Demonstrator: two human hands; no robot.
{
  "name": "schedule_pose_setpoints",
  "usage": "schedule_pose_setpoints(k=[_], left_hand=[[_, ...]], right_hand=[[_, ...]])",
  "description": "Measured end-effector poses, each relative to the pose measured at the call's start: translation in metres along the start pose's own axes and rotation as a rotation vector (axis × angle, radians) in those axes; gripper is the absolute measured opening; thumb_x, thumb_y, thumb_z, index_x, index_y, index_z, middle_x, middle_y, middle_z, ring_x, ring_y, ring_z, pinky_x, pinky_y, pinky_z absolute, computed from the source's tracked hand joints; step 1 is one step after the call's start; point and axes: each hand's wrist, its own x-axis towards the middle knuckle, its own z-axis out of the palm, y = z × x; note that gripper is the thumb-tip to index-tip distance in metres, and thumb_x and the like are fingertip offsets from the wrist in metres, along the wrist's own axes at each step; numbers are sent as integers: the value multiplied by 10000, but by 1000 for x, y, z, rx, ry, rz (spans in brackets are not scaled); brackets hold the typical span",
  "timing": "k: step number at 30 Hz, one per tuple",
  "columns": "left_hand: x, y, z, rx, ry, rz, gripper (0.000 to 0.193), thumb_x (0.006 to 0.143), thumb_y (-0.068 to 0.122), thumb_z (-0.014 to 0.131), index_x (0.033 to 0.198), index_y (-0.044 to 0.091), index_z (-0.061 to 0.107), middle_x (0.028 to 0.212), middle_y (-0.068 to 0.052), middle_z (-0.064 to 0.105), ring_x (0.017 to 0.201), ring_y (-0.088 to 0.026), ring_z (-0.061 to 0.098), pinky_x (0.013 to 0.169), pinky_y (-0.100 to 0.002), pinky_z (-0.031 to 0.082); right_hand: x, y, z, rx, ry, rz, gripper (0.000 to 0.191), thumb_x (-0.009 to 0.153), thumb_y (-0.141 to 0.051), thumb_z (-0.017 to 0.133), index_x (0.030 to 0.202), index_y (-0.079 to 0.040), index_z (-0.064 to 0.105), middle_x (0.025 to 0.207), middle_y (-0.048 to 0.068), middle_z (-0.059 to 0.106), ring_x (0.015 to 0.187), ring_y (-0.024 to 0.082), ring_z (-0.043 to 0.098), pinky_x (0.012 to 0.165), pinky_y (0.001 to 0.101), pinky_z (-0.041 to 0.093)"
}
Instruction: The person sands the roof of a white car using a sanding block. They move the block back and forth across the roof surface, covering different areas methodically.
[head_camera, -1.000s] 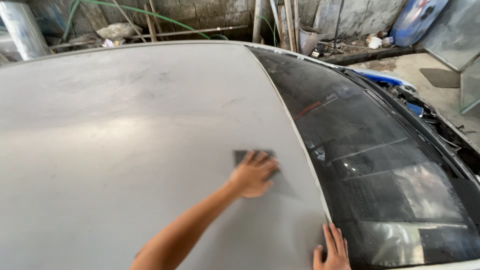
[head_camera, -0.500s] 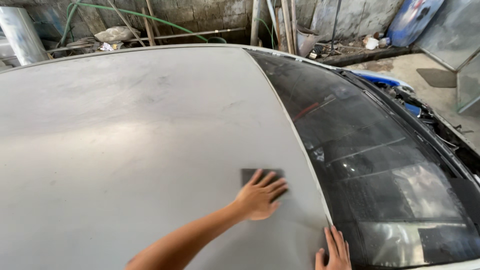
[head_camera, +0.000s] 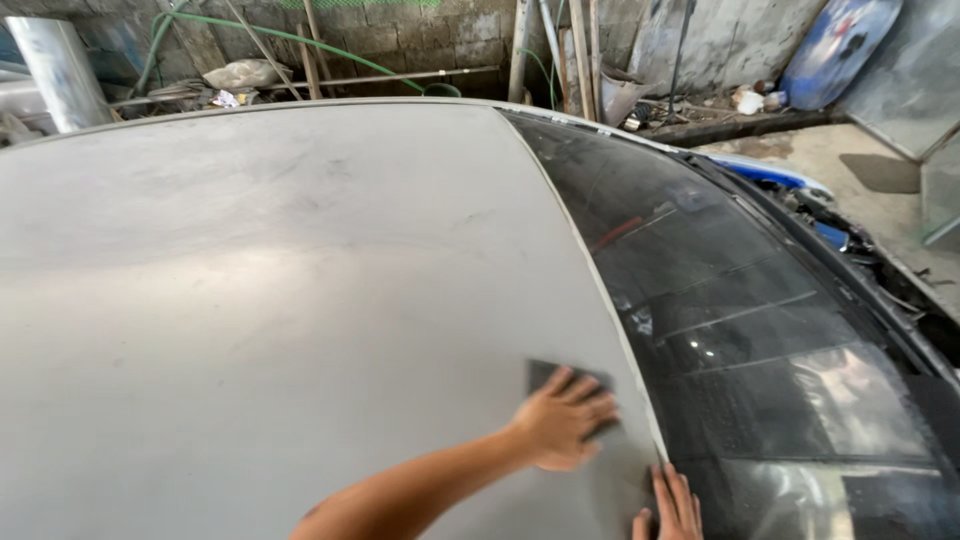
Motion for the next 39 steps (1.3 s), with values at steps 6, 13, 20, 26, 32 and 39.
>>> schedule_pose_setpoints(k=[6,13,20,26,32,39], left_hand=[[-114,-209,-106,-17,302,-900,611,998,373,373,1572,167,409,1658,-61,380,1505,-330,353,1258,-525,256],[-87,-100,-26,-25,54,-544,727,960,424,437,1614,177,241,1687,-82,179,1562,-336,71,1240,-537,-7],[-127,-229,-97,73,398,-931,613,979,405,435,1534,144,419,1635,-68,375,1480,-326,341,1195,-567,259],[-133,-148,-51,178,273,-823,718,913,419,504,1565,161,347,1645,-88,315,1495,-374,275,1228,-561,155],[-20,-86,-65,66,73,-321,600,934,364,468,1521,241,463,1642,-13,357,1538,-273,286,1268,-531,150],[-194,-245,-132,214,367,-1022,606,977,348,355,1556,170,343,1629,-54,365,1461,-406,339,1101,-672,308]], right_hand=[[7,1,6,-12,-17,46,686,704,-177,597,1387,-128,611,1510,166,530,1385,446,512,1114,633,422],[9,1,9,-39,-15,50,678,686,-191,589,1360,-129,638,1481,168,559,1368,435,526,1122,640,412],[6,1,5,-57,-76,33,663,715,-191,584,1374,-130,622,1485,171,544,1376,442,509,1118,616,417],[4,-6,-4,-74,-168,145,695,730,-166,615,1422,-120,578,1540,161,484,1428,421,442,1143,631,354],[6,-20,-9,-43,-64,99,691,732,-175,610,1422,-151,570,1545,127,493,1431,375,464,1176,581,373],[5,-33,-21,-90,-125,202,631,798,-156,601,1428,-178,573,1557,56,485,1437,292,471,1187,495,382]])
